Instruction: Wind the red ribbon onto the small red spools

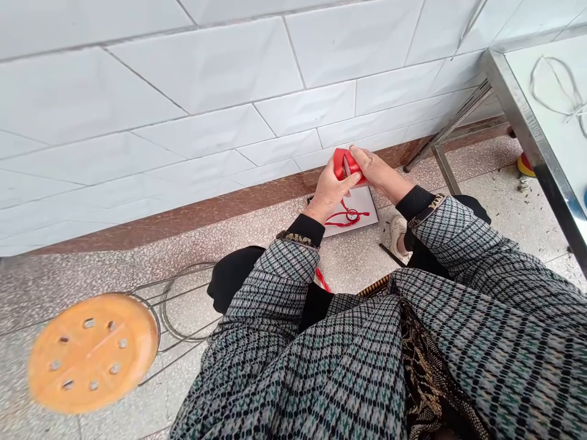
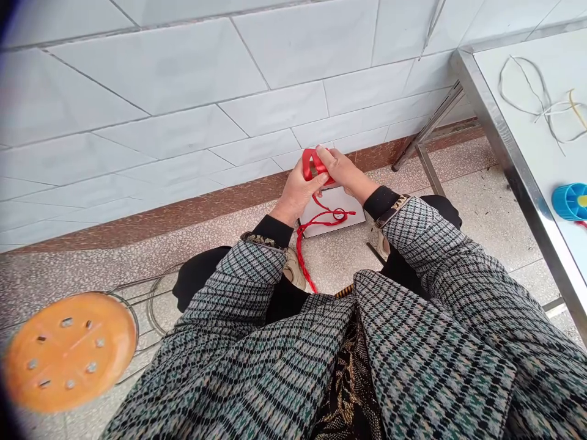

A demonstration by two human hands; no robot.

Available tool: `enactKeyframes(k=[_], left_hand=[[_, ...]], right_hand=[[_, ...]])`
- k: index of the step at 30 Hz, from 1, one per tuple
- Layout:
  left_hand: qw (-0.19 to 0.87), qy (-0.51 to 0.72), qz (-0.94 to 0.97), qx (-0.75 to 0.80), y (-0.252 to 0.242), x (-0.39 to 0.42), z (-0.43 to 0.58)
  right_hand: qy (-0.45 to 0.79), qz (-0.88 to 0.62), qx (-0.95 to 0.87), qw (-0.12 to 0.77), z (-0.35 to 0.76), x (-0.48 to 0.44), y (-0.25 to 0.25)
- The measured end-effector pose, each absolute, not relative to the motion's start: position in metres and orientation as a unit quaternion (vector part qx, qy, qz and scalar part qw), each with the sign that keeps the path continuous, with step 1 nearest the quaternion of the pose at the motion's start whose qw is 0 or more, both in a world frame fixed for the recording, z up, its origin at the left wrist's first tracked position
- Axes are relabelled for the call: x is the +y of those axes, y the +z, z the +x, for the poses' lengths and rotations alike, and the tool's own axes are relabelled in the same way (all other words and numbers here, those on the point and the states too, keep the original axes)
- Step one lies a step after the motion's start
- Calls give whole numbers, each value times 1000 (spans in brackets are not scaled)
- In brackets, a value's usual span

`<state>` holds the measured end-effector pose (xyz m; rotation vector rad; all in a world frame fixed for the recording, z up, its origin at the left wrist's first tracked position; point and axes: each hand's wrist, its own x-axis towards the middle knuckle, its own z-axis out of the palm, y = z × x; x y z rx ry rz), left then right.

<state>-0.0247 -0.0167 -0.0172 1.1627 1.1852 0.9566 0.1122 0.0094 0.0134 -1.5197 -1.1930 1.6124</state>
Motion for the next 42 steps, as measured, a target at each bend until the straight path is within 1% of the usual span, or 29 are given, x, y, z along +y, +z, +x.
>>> enactKeyframes(k=[2, 4, 7, 9, 14, 17, 20, 23, 27, 31, 36, 42], left_hand=[[566, 405, 501, 514, -18, -16, -26], [565, 408, 502, 512, -18, -15, -28], [578, 417, 491, 501, -16, -15, -30], [587, 424, 480, 496, -14, -15, -31], [622, 425, 451, 478, -6, -15, -33], [620, 445, 416, 495, -3, -11, -40], [601, 457, 380, 534, -1, -3, -50], [607, 452, 349, 552, 0, 2, -58], [629, 415, 329, 569, -2, 5, -63], [602, 368, 389, 592, -2, 4, -65], [647, 324, 459, 515, 5, -1, -72], [648, 214, 576, 450, 8, -1, -86]], right_hand=[[647, -551, -430, 307, 115, 8, 19], [673, -529, -432, 284, 121, 7, 26], [684, -513, -459, 243, 133, 7, 36], [681, -510, -471, 232, 138, 8, 41], [674, -549, -418, 263, 136, 11, 42], [680, -557, -384, 281, 136, 14, 42], [699, -544, -378, 268, 140, 14, 44], [718, -524, -387, 245, 145, 13, 47], [738, -506, -394, 209, 151, 10, 51], [742, -497, -395, 215, 157, 8, 52], [730, -506, -413, 202, 163, 5, 55], [740, -493, -425, 168, 169, 2, 53]])
